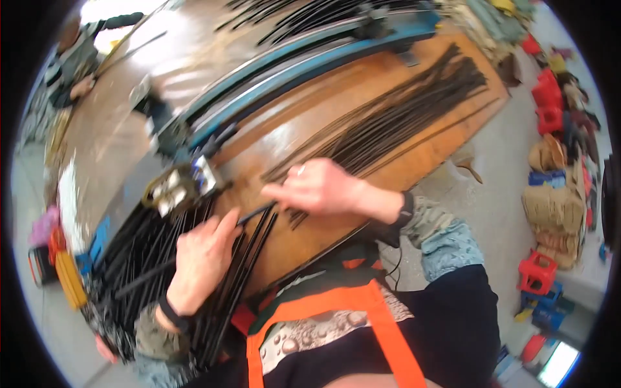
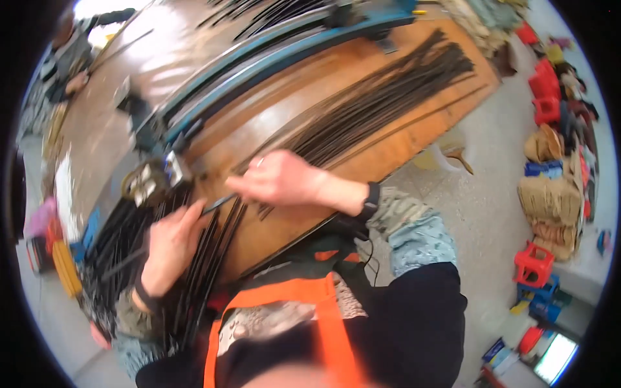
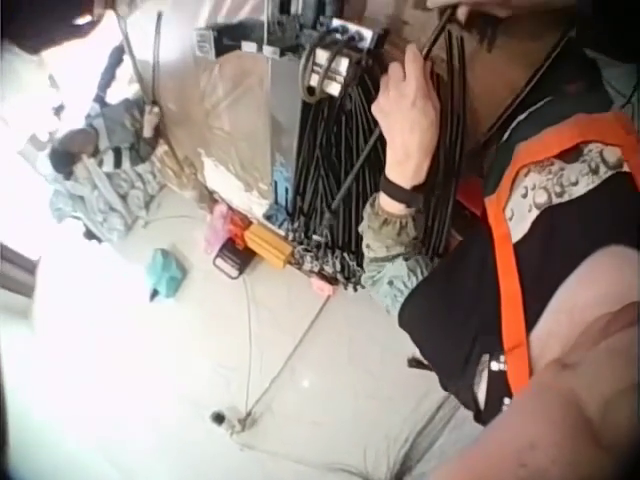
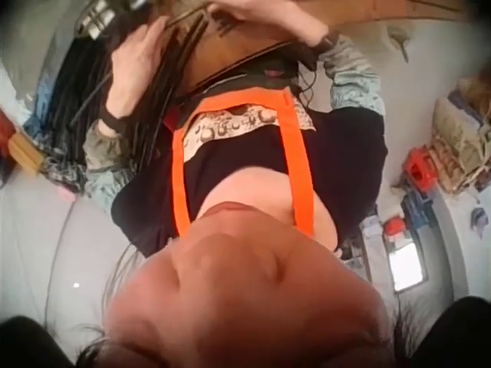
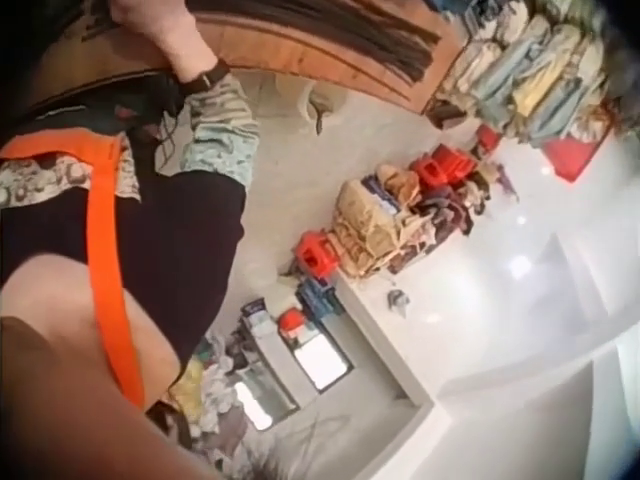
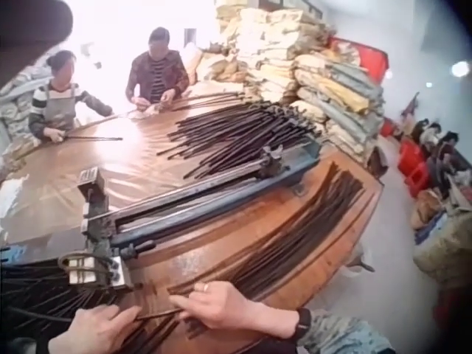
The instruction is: The person picks up a black rod and a metal spring, slides the spring onto the rod, and inserts the assembly into a machine. After the machine processes the rod, the person removes it and places it onto a pile of finished rods.
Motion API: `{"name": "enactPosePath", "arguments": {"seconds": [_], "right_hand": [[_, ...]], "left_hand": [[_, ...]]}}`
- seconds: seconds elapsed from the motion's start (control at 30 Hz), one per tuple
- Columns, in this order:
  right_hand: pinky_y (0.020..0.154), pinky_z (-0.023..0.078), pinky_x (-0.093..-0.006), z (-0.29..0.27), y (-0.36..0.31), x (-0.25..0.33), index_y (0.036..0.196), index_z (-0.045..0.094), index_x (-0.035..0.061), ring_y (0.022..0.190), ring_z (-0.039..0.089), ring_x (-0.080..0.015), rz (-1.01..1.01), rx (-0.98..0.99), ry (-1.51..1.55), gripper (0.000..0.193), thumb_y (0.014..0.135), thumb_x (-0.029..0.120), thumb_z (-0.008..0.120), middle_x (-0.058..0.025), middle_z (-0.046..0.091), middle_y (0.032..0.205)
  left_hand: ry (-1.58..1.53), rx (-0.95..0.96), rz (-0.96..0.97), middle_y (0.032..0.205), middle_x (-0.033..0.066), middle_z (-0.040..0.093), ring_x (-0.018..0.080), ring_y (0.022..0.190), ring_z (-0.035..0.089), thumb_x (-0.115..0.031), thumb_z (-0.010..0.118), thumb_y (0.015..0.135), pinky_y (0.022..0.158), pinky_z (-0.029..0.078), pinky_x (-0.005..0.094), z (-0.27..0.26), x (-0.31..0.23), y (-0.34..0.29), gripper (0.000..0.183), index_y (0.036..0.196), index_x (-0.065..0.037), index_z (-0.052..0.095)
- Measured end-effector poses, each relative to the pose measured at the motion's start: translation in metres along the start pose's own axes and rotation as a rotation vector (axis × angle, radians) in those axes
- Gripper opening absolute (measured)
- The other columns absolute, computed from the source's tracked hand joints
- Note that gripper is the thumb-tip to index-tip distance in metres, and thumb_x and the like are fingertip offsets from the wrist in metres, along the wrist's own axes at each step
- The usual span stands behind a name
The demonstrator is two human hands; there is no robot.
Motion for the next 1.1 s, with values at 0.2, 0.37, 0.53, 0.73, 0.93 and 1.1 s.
{"name": "enactPosePath", "arguments": {"seconds": [0.2, 0.37, 0.53, 0.73, 0.93, 1.1], "right_hand": [[0.052, 0.052, -0.0309, -0.007, 0.020, -0.010, 0.133, 0.055, 0.0029, 0.073, 0.062, -0.0178, -0.045, -0.070, 0.057, 0.061, 0.077, 0.019, 0.073, -0.0023, 0.061, 0.085], [0.059, 0.054, -0.0334, -0.060, -0.065, -0.147, 0.126, 0.062, 0.0107, 0.067, 0.065, -0.0195, 0.547, -0.352, -0.101, 0.048, 0.082, 0.026, 0.077, -0.0066, 0.066, 0.077], [0.059, 0.053, -0.0331, -0.108, -0.053, -0.168, 0.121, 0.066, 0.0116, 0.065, 0.065, -0.0198, 0.510, -0.280, -0.123, 0.045, 0.081, 0.029, 0.078, -0.0062, 0.064, 0.070], [0.059, 0.052, -0.0324, -0.114, -0.043, -0.158, 0.115, 0.068, 0.0142, 0.065, 0.064, -0.0227, 0.358, -0.335, -0.130, 0.041, 0.078, 0.025, 0.080, -0.0068, 0.063, 0.070], [0.063, 0.051, -0.0374, -0.168, -0.122, -0.209, 0.104, 0.068, 0.0148, 0.066, 0.060, -0.0274, 0.539, -0.489, -0.657, 0.027, 0.078, 0.017, 0.074, -0.0032, 0.059, 0.066], [0.063, 0.051, -0.0362, -0.166, -0.102, -0.180, 0.109, 0.069, 0.0125, 0.062, 0.057, -0.0260, 0.429, -0.549, -0.717, 0.034, 0.076, 0.011, 0.076, -0.0041, 0.059, 0.070]], "left_hand": [[-0.154, 0.073, 0.026, 0.074, 0.0113, 0.055, 0.0342, 0.063, 0.060, -0.013, 0.062, 0.090, 0.054, 0.049, 0.0459, -0.008, -0.007, 0.031, 0.028, 0.118, -0.009, 0.060], [-0.021, -0.179, 0.219, 0.078, 0.0133, 0.055, 0.0336, 0.070, 0.059, -0.005, 0.060, 0.087, 0.060, 0.050, 0.0432, -0.074, -0.012, 0.080, 0.035, 0.122, -0.009, 0.059], [0.180, -0.112, 0.320, 0.081, 0.0122, 0.056, 0.0322, 0.074, 0.060, 0.000, 0.058, 0.084, 0.064, 0.051, 0.0412, -0.054, -0.020, 0.137, 0.041, 0.124, -0.007, 0.057], [0.138, -0.246, 0.331, 0.081, 0.0109, 0.056, 0.0303, 0.075, 0.061, -0.003, 0.060, 0.085, 0.065, 0.051, 0.0397, -0.045, -0.016, 0.142, 0.043, 0.127, -0.008, 0.056], [0.199, -0.073, 0.221, 0.084, 0.0108, 0.057, 0.0294, 0.080, 0.062, -0.001, 0.059, 0.082, 0.069, 0.052, 0.0384, -0.053, -0.003, 0.150, 0.055, 0.136, -0.006, 0.049], [0.293, 0.005, 0.226, 0.083, 0.0103, 0.057, 0.0288, 0.080, 0.061, -0.001, 0.059, 0.082, 0.070, 0.052, 0.0377, -0.040, -0.020, 0.139, 0.057, 0.138, -0.006, 0.048]]}}
Point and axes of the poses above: each hand's wrist, its own y-axis towards the middle knuckle, its own z-axis out of the palm, x = y × z, the point moved 6 cm from there along y, towards the middle knuckle
